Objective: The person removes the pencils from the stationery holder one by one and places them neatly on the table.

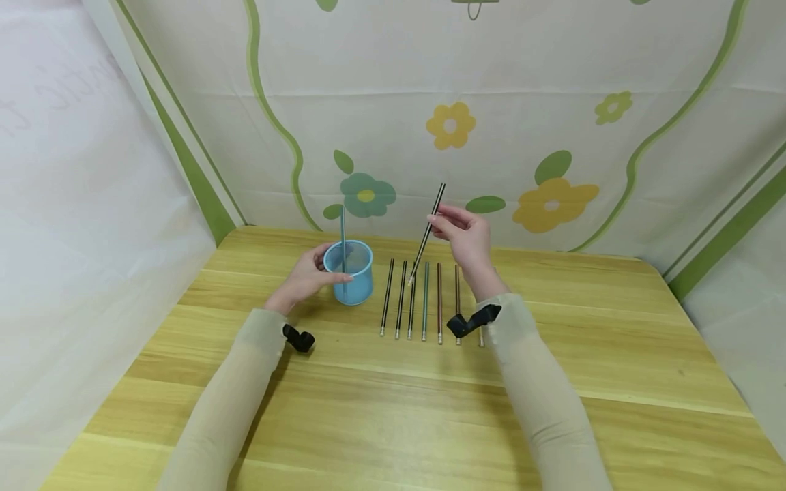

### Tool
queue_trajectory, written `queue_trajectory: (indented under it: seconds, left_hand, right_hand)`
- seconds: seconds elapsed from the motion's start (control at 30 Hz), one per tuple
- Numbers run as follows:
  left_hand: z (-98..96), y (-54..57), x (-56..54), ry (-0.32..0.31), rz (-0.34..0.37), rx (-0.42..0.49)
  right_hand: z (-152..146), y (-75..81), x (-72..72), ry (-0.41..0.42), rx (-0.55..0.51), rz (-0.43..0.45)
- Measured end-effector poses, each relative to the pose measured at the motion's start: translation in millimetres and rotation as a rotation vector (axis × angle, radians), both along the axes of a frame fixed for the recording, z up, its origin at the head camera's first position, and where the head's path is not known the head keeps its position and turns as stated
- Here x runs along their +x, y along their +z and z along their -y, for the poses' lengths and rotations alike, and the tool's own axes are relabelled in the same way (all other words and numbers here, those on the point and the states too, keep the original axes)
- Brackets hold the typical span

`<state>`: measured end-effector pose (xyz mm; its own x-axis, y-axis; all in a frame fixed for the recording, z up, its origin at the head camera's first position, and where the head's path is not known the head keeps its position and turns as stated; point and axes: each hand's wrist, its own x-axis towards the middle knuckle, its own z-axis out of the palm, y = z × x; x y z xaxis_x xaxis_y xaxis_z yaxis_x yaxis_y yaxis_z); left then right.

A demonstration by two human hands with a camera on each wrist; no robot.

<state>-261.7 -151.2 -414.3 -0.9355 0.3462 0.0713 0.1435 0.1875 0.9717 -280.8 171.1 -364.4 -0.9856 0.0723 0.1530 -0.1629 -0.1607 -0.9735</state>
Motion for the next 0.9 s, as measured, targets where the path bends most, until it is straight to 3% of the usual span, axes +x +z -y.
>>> queue_trajectory:
  seconds: [0.9]
  left_hand:
    - [0.4, -0.4, 0.8, -0.008, -0.008, 0.011]
  right_hand:
    - [-71.4, -33.1, 21.8, -0.024, -0.047, 0.045]
